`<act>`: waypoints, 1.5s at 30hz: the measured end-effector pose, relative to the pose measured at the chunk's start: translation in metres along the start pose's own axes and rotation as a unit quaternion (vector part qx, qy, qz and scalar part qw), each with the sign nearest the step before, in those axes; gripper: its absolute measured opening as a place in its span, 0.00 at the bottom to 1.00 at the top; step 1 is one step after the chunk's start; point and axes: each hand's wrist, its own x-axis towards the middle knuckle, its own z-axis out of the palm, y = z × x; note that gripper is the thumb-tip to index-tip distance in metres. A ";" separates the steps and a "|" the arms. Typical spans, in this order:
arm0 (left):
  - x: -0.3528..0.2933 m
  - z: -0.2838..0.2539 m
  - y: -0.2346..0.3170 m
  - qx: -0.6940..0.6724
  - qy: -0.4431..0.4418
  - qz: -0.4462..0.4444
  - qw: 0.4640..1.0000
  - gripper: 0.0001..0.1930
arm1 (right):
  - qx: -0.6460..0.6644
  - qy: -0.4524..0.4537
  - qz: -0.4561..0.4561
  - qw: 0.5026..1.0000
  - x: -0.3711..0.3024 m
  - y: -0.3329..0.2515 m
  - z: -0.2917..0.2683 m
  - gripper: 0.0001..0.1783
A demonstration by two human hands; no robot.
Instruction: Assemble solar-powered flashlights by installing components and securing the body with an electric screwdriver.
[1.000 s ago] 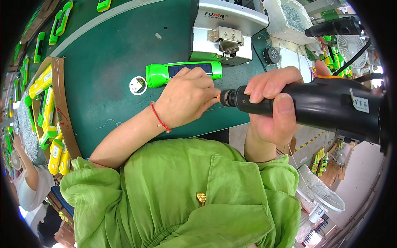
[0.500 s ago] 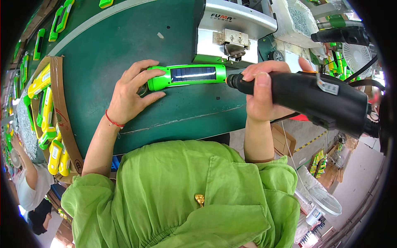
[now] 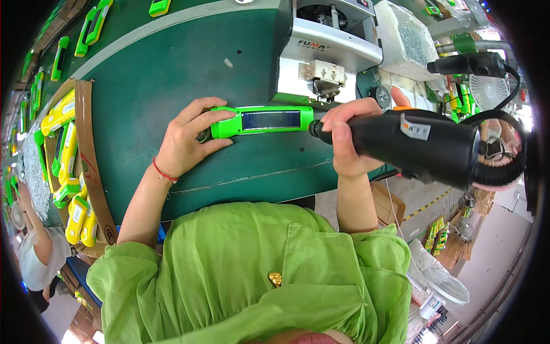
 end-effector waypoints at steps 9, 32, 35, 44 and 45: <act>0.006 -0.002 0.000 -0.025 -0.021 -0.002 0.999 0.24 | 0.031 -0.056 -0.033 0.997 -0.003 0.011 -0.015 0.37; 0.014 0.022 0.014 0.012 -0.018 0.040 0.999 0.27 | 0.017 0.058 -0.089 0.994 0.070 -0.027 -0.010 0.36; 0.016 0.024 0.015 0.022 -0.007 0.048 0.999 0.26 | -0.008 0.042 -0.101 0.994 0.069 -0.015 -0.007 0.35; 0.015 0.024 0.011 0.029 -0.010 0.042 0.999 0.27 | 0.058 -0.013 0.019 0.998 0.068 -0.007 0.002 0.33; 0.014 0.024 0.010 0.023 -0.010 0.036 0.999 0.27 | 0.083 0.001 0.048 0.995 0.060 -0.007 0.003 0.33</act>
